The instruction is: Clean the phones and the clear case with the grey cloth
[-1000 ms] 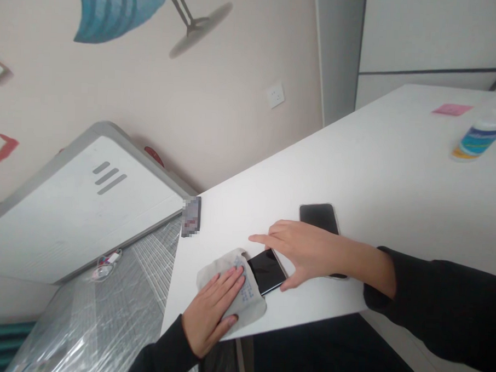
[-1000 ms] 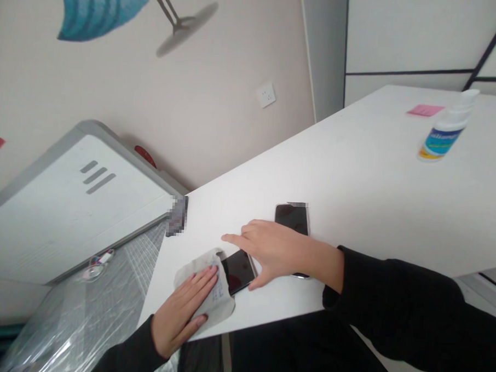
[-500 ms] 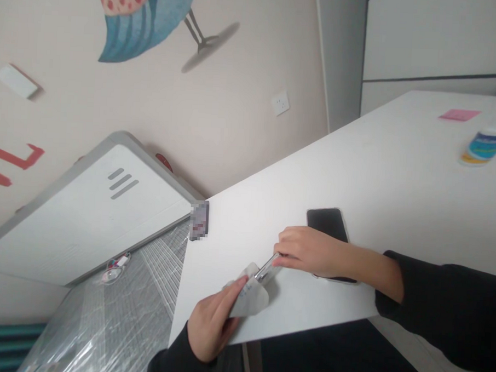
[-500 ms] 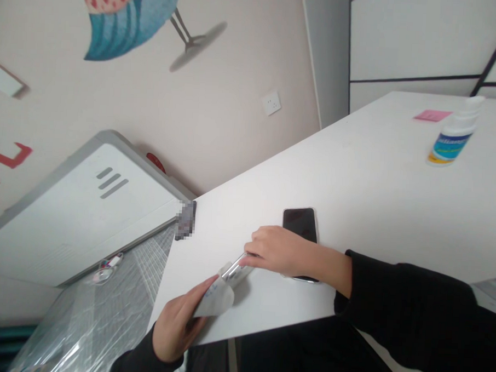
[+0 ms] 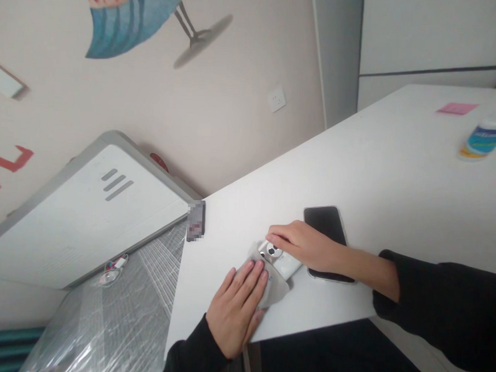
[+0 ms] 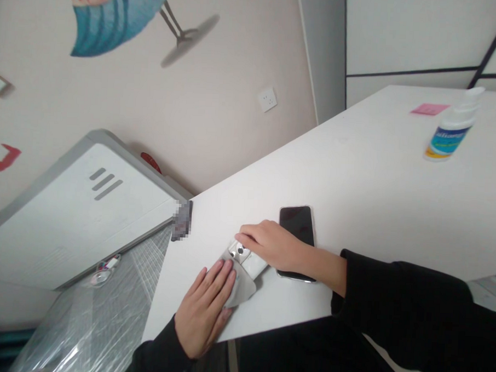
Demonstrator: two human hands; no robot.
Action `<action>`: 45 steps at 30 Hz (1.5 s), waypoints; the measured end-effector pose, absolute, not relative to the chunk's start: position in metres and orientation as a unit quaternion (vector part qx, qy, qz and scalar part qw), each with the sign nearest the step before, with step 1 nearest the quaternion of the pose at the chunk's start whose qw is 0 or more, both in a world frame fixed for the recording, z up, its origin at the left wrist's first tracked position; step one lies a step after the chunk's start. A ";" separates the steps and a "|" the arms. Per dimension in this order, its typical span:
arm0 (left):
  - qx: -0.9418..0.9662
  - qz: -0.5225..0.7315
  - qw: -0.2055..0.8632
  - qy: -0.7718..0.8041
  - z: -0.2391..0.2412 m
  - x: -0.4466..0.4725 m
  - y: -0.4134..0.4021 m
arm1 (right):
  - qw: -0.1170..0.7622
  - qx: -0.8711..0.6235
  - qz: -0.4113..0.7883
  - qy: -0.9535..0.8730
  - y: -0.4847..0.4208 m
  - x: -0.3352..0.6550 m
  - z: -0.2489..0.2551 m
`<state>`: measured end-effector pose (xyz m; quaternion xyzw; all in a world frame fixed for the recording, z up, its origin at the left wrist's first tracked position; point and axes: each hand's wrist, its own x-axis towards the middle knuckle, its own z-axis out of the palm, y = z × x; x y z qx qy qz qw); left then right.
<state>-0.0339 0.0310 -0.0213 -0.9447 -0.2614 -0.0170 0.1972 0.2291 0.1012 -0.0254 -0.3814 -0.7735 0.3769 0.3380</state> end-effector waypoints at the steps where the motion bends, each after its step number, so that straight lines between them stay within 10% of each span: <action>1: -0.949 -0.009 0.193 -0.251 -0.022 -0.029 0.031 | 0.350 -0.377 0.393 -0.762 0.101 0.229 -0.025; 25: -0.951 0.054 0.258 -0.160 -0.016 -0.037 0.075 | 0.462 -0.281 0.609 -0.580 0.105 0.227 -0.023; 45: -0.910 -0.182 0.255 -0.271 0.006 0.068 0.125 | 0.455 -0.104 0.816 -0.340 0.111 0.235 -0.018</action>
